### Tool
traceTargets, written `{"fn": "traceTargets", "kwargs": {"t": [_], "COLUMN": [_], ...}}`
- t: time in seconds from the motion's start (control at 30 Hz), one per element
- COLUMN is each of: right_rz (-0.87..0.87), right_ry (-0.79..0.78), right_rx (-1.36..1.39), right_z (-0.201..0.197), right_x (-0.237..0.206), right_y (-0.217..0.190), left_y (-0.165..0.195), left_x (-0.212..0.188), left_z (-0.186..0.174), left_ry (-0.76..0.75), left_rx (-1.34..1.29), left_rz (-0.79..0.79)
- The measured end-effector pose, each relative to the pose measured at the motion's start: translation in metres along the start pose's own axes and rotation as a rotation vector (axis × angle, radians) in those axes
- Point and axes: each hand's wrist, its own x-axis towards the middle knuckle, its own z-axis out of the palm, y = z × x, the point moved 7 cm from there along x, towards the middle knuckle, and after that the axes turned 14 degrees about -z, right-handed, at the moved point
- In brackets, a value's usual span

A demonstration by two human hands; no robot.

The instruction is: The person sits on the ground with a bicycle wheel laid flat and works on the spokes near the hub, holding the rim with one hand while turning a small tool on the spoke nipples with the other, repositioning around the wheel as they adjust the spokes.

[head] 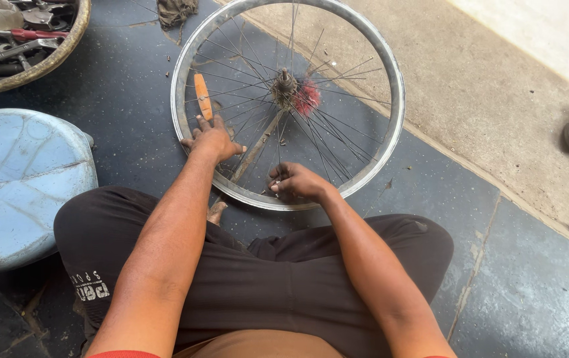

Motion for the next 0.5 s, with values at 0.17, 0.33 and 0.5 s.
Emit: {"fn": "traceTargets", "kwargs": {"t": [0.17,0.33,0.5], "right_rz": [0.088,0.066,0.084], "right_ry": [0.162,0.326,0.306], "right_rx": [-0.9,-1.037,-0.814], "right_z": [0.006,0.021,0.014], "right_x": [0.001,-0.008,-0.001], "right_y": [-0.021,-0.032,-0.012], "left_y": [0.001,0.001,0.0], "left_x": [0.001,0.001,0.0], "left_z": [-0.001,0.0,-0.001], "left_ry": [0.01,-0.004,0.001], "left_rx": [-0.001,0.008,0.009], "left_rz": [0.002,-0.008,0.008]}}
